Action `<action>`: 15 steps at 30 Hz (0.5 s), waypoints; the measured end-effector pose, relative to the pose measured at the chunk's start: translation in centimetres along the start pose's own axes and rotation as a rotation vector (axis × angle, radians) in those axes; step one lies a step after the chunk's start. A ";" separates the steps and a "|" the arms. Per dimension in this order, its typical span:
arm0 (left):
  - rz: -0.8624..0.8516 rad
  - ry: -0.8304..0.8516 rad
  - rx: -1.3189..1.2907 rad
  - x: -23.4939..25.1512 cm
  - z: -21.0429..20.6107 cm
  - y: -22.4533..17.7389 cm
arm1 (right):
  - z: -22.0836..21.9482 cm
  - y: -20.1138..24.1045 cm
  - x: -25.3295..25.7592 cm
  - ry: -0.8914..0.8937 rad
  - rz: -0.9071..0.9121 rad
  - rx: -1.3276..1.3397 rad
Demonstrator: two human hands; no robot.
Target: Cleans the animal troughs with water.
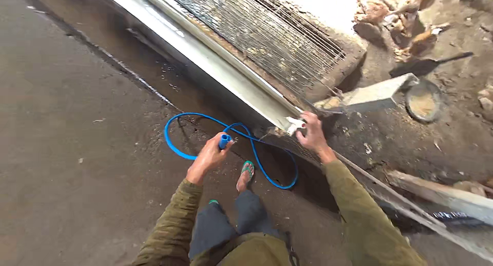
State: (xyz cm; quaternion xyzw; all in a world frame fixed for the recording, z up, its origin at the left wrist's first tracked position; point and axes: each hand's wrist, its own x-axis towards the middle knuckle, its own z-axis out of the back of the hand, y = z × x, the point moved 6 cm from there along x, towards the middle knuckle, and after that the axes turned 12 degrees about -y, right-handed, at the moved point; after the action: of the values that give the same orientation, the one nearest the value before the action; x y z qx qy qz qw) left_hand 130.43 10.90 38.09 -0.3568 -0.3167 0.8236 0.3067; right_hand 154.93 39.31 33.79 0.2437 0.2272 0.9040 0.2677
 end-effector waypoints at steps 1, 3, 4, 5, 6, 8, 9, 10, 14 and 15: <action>-0.007 0.012 -0.015 0.0 0.6 -0.2 | 0.7 1.7 0.0 -0.107 -0.005 -0.016; -0.016 0.034 -0.038 -0.2 1.8 -1.0 | 0.4 8.0 0.7 -0.204 -0.015 0.047; -0.015 0.044 -0.037 -0.2 2.7 -1.5 | -1.4 11.7 1.1 -0.127 -0.045 0.134; -0.026 0.048 -0.038 -0.2 3.6 -2.0 | -4.1 14.9 1.5 0.025 -0.099 0.252; -0.045 0.051 -0.035 -0.2 4.6 -2.5 | -7.2 17.8 1.9 0.187 -0.149 0.353; -0.087 0.073 -0.020 -0.2 7.0 -3.5 | -12.5 23.0 3.3 0.434 -0.230 0.459; -0.112 0.087 -0.011 -0.1 8.3 -3.9 | -14.2 25.2 4.2 0.479 -0.242 0.477; -0.130 0.103 0.004 -0.1 9.7 -4.1 | -15.4 27.2 5.0 0.477 -0.233 0.487; -0.183 0.143 -0.029 1.4 17.1 -2.4 | -17.8 33.5 8.4 0.465 -0.250 0.576; -0.179 0.142 -0.081 2.1 19.8 -1.5 | -18.5 34.4 9.3 0.447 -0.284 0.580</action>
State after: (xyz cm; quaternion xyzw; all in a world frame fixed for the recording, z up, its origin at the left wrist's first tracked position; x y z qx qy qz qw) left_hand 114.20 7.37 49.11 -0.3965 -0.3577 0.7521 0.3862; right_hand 124.81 13.75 41.01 0.0727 0.5573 0.7871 0.2540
